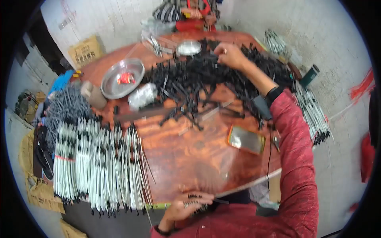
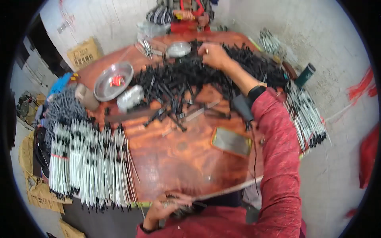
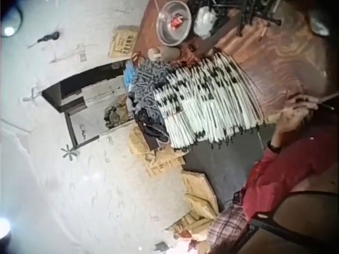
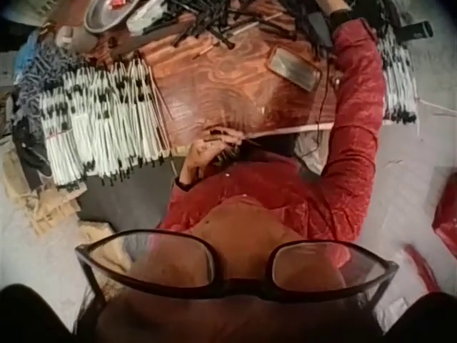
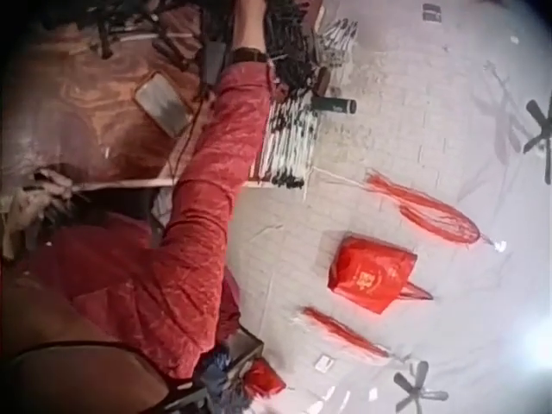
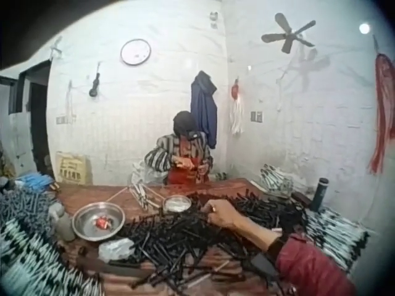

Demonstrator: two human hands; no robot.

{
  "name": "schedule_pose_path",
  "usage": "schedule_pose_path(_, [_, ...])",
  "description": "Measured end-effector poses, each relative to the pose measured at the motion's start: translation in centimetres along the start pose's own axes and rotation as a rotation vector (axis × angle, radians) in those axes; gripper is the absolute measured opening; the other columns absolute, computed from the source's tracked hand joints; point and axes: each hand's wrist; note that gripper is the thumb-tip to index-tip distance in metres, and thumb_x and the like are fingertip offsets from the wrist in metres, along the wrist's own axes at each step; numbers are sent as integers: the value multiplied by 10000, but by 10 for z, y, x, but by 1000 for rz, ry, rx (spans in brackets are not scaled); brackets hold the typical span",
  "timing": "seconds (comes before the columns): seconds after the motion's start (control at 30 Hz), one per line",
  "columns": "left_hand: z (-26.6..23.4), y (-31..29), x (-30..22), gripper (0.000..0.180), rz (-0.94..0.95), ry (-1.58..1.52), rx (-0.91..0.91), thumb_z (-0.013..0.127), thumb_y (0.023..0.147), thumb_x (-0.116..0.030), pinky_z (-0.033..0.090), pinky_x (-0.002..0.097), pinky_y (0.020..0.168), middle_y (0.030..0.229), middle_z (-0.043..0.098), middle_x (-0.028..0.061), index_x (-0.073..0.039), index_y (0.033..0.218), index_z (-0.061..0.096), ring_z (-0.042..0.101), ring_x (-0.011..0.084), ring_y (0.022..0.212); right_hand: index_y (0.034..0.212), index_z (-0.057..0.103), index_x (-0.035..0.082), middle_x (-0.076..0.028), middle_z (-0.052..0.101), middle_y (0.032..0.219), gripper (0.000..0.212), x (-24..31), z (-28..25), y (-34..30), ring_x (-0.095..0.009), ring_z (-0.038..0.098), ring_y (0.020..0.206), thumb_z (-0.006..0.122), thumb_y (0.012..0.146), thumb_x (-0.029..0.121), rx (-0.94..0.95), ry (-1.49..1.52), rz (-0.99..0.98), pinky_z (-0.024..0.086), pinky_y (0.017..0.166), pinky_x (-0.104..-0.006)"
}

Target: The person uses pliers to trim the ends of white rods attached to a hub, then threads small black components onto a wire and slides them onto a bundle of rods.

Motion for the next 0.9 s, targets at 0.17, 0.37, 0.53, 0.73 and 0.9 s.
schedule_pose_path(0.17, [-7, -3, 13, 181, 112, -135, -3, 608, 905, -91, 500, 441, 945, 1073, 701, 208, 21, 959, 739, 696, 319, 968, 997, 670, -6, -47, 690, 913, 226, 92, -39, -81, -120, 634, 758, 607, 781, 3, 396, 189, 201, 521, 658, -271])
schedule_pose_path(0.37, [-10, -8, 32, 202, 204, -430, 1, 637, 918, -121, 559, 473, 815, 1073, 673, 269, 47, 1004, 708, 701, 359, 883, 1028, 700, 35, -1, 696, 963, 213, 210, -51, -215, -76, 609, 789, 687, 816, 53, 696, 636, 561, 504, 681, -234])
schedule_pose_path(0.53, [1, -15, 43, 237, 280, -474, 20, 613, 938, -159, 507, 478, 905, 1079, 680, 238, 22, 1064, 698, 686, 323, 935, 1014, 718, 18, -39, 721, 928, 187, 261, -36, -296, -110, 644, 799, 701, 829, 34, 500, 615, 250, 505, 677, -260])
schedule_pose_path(0.73, [16, -24, 40, 276, 267, -462, -7, 614, 951, -217, 492, 477, 933, 1102, 678, 222, 12, 1083, 693, 679, 304, 945, 959, 730, 15, -92, 714, 830, 141, 284, -38, -312, -168, 661, 743, 689, 830, 55, 367, 401, 7, 510, 656, -291])
schedule_pose_path(0.9, [15, -22, 53, 269, 292, -492, -90, 659, 930, -197, 556, 445, 833, 1151, 658, 218, 6, 1105, 682, 682, 314, 924, 930, 736, 26, -113, 714, 805, 129, 278, -28, -316, -226, 681, 705, 676, 824, 69, 255, 373, -58, 523, 641, -324])
Point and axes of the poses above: each hand's wrist, its own y-axis towards the middle knuckle, its own z-axis out of the palm, x = y × z
